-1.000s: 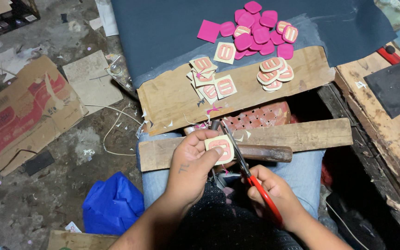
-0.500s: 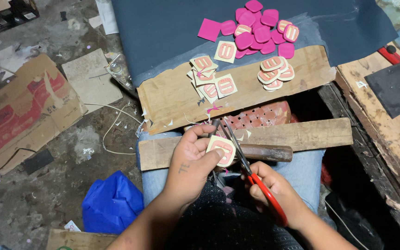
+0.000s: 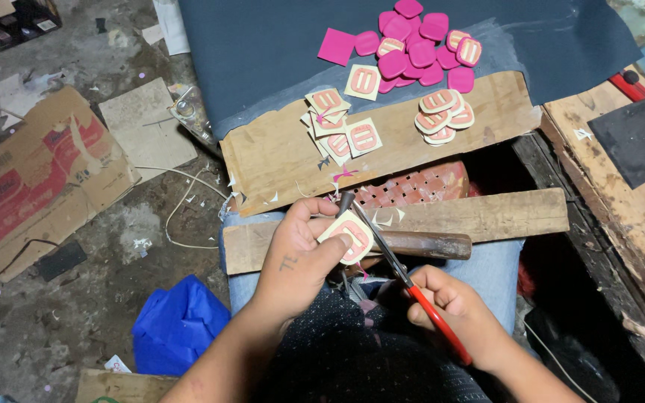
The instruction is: The person uses red-handled scissors to trim the edges of small rectangular foam pieces with printed numerals, shaping them into rounded rectangles. They handle the pieces one at a time, rotating them in hand, and place the finished pieces into a growing pile on a wooden board across their lap.
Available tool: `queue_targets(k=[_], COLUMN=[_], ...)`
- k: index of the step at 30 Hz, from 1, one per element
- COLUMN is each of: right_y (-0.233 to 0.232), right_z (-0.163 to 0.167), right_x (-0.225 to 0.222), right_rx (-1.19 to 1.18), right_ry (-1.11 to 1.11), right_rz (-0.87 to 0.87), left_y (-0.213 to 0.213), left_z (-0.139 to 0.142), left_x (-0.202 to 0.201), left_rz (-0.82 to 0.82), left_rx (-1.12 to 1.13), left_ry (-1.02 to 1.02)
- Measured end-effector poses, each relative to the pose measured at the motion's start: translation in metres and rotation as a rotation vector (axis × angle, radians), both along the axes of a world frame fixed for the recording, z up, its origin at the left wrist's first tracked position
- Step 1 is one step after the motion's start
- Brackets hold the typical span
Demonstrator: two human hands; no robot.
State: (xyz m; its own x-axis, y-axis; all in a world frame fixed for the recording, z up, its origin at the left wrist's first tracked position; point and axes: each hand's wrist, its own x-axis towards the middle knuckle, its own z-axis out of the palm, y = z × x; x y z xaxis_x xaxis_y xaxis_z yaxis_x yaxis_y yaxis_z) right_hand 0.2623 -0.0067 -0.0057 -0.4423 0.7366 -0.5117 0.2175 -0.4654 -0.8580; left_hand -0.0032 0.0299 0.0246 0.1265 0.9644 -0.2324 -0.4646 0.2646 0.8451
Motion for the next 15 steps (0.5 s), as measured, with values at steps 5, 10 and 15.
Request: queue_targets(k=[5,10,15], right_y=[0.0,0.0,0.001], right_z=[0.0,0.002,-0.001], right_x=[-0.009,-0.016,-0.016], right_rx=[-0.03,0.093,0.094], right_ry=[-0.087,0.069,0.019], right_rz=[-0.01,0.042,0.032], left_y=[-0.003,-0.006,-0.009], left_z=[-0.004,-0.003,-0.004], left_x=[0.002,0.012,0.013], left_rz=[0.019,0.027,0.04], left_rx=[-0.03,-0.03,-0.026], left_ry=[-0.119,-0.102,-0.062])
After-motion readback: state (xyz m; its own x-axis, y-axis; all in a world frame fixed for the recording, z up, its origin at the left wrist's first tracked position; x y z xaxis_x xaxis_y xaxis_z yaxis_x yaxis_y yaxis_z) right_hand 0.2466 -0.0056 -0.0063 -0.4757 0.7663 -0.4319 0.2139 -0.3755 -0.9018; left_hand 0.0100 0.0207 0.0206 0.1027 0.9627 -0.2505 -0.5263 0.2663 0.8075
